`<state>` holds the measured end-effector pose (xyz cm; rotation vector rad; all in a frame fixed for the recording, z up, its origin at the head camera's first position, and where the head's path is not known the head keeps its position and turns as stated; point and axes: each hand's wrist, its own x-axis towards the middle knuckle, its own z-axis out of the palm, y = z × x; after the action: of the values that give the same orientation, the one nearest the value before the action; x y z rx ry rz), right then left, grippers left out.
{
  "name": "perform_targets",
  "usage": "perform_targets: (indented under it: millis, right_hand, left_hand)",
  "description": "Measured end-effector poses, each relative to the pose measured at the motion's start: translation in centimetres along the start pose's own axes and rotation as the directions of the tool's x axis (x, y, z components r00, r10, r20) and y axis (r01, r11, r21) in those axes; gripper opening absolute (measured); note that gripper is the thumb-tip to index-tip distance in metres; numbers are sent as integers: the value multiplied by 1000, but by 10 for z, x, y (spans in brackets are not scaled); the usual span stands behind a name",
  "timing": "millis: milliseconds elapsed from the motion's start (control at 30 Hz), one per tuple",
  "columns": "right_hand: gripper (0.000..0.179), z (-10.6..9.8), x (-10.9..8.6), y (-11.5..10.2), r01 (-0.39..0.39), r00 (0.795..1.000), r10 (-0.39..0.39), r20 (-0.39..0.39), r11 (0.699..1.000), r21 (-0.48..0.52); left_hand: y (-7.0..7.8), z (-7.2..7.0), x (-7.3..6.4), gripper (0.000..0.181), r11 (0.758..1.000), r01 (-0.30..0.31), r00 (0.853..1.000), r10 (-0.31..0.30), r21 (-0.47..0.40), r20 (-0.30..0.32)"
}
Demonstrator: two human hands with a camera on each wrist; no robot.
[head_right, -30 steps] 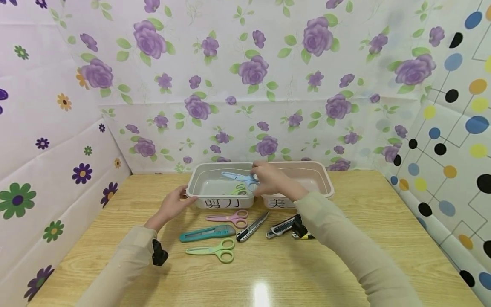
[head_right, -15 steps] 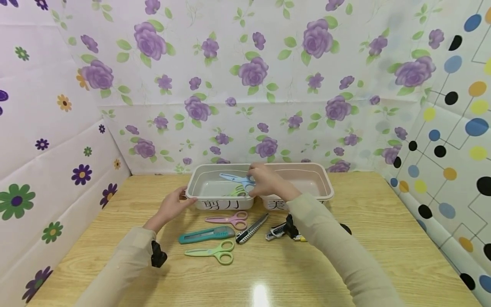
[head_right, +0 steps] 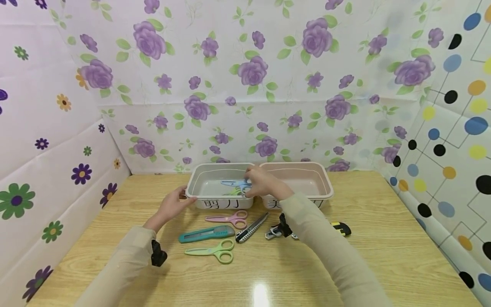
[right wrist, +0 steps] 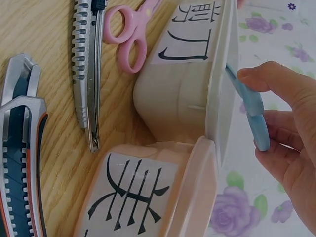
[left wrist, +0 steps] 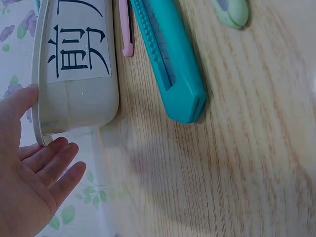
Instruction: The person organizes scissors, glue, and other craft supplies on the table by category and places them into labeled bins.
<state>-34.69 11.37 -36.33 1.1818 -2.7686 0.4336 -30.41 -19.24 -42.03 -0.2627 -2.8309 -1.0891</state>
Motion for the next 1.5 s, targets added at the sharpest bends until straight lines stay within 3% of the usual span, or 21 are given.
perform_targets:
  millis: [567,1067,1333,1500]
  right_hand:
    - [46,12,11,4,-28,999,29,38,999,-31]
    - [44,15,15,6,-32,998,29,56,999,38]
    - [49,18,16,0,-27,998,20,54,991,131]
    - [53,18,17,-5,-30,998,24,56,993,118]
  left_hand:
    - [1,2,0,60,1000,-6,1000,6,-5,5]
    - [3,2,1,60,1000,5,1000,-5,-17,11]
    - [3,1,-1,60,1000,4,1000,-4,-19,9]
    - [2,-1,-2,60,1000,4,1000,-4,-11,2]
